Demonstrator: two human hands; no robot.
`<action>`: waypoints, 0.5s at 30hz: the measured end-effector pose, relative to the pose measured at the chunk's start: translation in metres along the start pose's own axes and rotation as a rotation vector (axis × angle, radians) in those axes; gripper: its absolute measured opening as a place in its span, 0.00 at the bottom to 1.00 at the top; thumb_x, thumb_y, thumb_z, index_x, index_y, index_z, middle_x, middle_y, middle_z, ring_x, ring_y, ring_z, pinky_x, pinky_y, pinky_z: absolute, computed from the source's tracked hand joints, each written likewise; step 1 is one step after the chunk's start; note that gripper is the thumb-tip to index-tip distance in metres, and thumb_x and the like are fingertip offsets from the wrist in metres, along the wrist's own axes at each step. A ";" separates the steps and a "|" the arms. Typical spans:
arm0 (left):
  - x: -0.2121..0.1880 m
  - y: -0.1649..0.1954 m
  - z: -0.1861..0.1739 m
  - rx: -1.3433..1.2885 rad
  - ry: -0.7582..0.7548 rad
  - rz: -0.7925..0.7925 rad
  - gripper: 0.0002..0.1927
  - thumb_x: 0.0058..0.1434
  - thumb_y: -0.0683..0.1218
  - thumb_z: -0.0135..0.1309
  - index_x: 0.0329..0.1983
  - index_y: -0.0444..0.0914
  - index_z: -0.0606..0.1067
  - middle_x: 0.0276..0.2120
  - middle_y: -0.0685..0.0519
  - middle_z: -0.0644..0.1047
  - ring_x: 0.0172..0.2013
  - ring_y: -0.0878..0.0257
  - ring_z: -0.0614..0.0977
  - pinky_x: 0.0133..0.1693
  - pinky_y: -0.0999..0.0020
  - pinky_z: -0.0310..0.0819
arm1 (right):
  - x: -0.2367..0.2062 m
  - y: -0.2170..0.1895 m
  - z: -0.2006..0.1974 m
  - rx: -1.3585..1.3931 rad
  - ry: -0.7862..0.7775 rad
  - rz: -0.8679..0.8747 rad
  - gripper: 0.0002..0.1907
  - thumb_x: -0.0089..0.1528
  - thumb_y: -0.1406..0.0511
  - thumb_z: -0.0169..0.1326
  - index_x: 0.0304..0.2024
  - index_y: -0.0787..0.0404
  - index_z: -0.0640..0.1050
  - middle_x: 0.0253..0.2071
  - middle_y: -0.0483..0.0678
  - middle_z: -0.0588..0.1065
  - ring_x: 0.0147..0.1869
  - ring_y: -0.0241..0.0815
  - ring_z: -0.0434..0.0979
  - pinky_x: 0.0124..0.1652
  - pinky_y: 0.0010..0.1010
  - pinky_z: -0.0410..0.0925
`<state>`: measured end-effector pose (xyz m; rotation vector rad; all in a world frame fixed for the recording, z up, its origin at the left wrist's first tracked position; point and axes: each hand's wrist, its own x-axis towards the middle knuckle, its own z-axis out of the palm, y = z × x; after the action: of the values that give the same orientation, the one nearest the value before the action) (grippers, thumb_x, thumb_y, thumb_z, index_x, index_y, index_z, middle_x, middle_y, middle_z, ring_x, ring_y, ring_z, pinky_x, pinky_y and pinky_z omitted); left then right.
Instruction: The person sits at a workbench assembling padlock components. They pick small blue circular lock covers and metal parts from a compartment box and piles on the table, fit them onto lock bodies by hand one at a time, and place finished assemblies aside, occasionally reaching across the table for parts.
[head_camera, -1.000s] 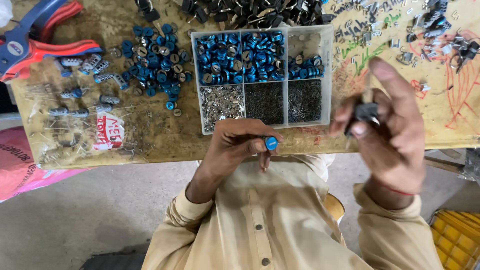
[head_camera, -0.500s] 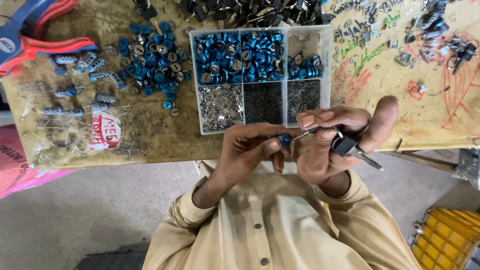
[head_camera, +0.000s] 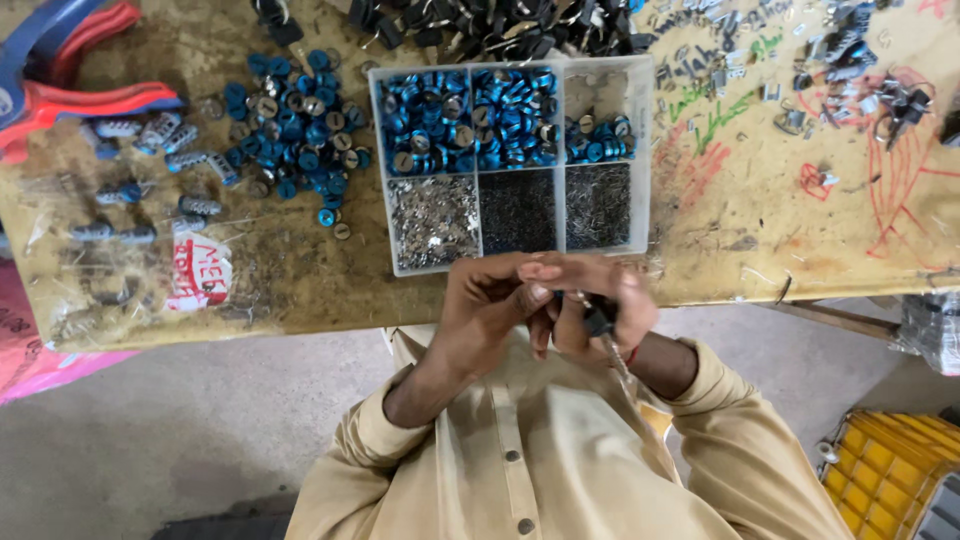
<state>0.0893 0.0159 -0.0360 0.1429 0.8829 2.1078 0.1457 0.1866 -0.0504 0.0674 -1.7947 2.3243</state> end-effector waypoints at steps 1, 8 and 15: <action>0.001 0.001 0.000 0.037 -0.007 0.016 0.11 0.73 0.43 0.55 0.52 0.31 0.79 0.32 0.48 0.81 0.26 0.64 0.81 0.27 0.69 0.77 | 0.002 -0.007 -0.003 0.239 -0.087 0.357 0.32 0.66 0.59 0.31 0.61 0.74 0.75 0.60 0.58 0.80 0.35 0.42 0.88 0.37 0.31 0.79; 0.005 0.022 0.008 0.369 0.018 0.051 0.13 0.78 0.44 0.48 0.49 0.30 0.77 0.32 0.50 0.81 0.29 0.65 0.82 0.33 0.69 0.79 | 0.032 -0.084 -0.005 -1.120 -0.366 -0.367 0.30 0.52 0.75 0.57 0.59 0.69 0.72 0.56 0.62 0.75 0.53 0.59 0.81 0.53 0.47 0.74; 0.043 0.007 0.021 0.545 0.053 0.062 0.19 0.76 0.49 0.43 0.52 0.30 0.77 0.34 0.48 0.82 0.30 0.65 0.84 0.32 0.70 0.82 | 0.034 -0.154 -0.082 -0.802 -0.758 0.005 0.18 0.68 0.65 0.55 0.60 0.59 0.77 0.42 0.48 0.81 0.38 0.38 0.81 0.36 0.28 0.73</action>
<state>0.0650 0.0565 -0.0241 0.4014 1.4845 1.8837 0.1487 0.3071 0.0802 0.8979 -2.9219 1.4730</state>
